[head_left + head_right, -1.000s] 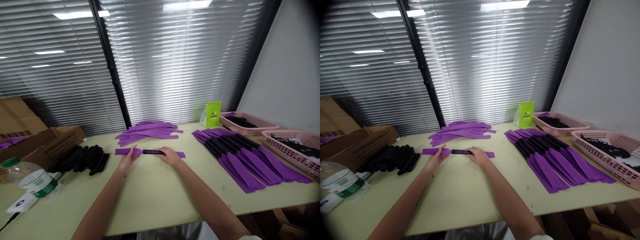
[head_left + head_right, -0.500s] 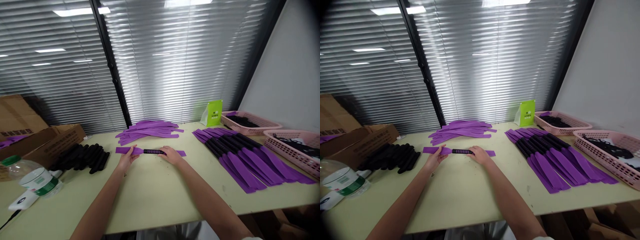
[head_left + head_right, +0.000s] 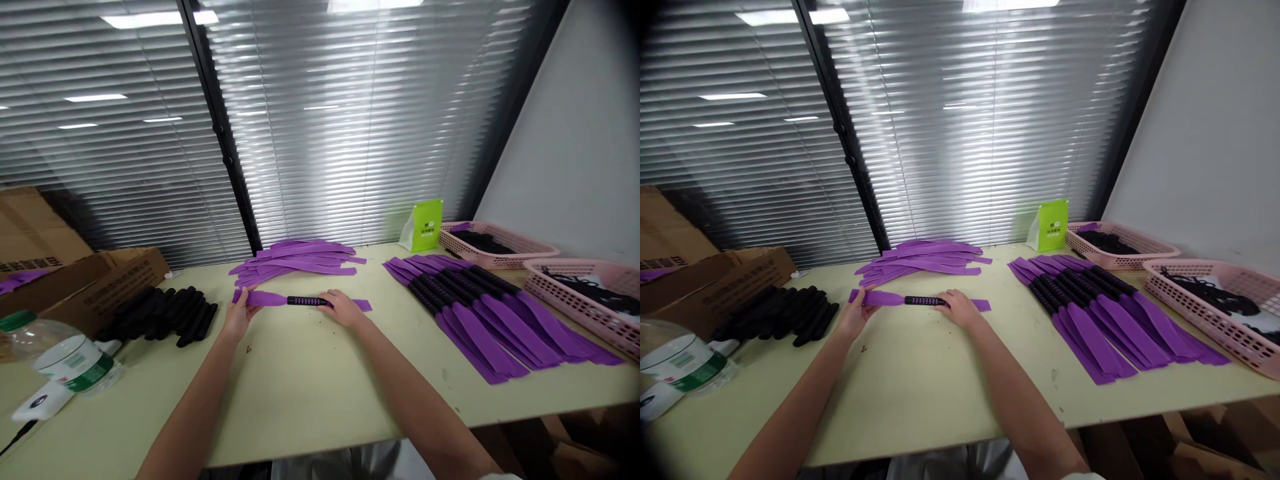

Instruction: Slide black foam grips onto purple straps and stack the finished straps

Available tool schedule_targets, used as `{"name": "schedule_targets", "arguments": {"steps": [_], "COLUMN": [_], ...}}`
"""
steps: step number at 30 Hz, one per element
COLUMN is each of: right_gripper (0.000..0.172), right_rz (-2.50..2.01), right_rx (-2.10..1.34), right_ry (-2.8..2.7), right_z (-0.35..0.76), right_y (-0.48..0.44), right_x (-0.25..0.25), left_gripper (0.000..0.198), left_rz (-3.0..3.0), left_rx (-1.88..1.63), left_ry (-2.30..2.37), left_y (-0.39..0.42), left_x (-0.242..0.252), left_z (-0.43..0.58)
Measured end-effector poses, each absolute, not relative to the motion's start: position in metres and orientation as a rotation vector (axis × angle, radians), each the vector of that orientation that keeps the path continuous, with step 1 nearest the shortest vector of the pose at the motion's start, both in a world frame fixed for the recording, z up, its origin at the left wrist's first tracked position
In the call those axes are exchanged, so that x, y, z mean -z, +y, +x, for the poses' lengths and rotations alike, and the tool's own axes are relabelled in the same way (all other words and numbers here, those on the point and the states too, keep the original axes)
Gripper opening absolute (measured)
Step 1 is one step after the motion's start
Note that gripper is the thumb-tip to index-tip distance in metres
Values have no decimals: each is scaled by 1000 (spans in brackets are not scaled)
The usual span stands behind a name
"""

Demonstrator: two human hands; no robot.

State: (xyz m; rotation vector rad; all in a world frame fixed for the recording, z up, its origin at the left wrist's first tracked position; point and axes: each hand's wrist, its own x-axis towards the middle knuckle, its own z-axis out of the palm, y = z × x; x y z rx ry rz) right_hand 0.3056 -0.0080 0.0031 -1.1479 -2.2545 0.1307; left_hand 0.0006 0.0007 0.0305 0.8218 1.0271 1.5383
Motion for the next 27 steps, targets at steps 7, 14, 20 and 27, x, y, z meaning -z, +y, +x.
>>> {"name": "schedule_targets", "arguments": {"steps": [7, 14, 20, 27], "right_gripper": [41, 58, 47, 35], "right_rz": [-1208, -1466, -1209, -1152], "right_rx": [-113, -285, -356, -383], "right_ry": [-2338, -2062, -1257, -1222], "right_z": [309, 329, 402, 406], "right_y": [-11, -16, -14, -24], "right_x": [1, -35, -90, -74], "left_gripper": [26, 31, 33, 35], "left_rz": [860, 980, 1456, 2035], "left_rx": [-1637, -1778, -1688, -1314], "left_ry": [1353, 1640, 1739, 1406], "left_y": [4, 3, -16, -39], "left_x": [-20, -7, -8, -14], "left_z": [-5, -6, 4, 38]}}
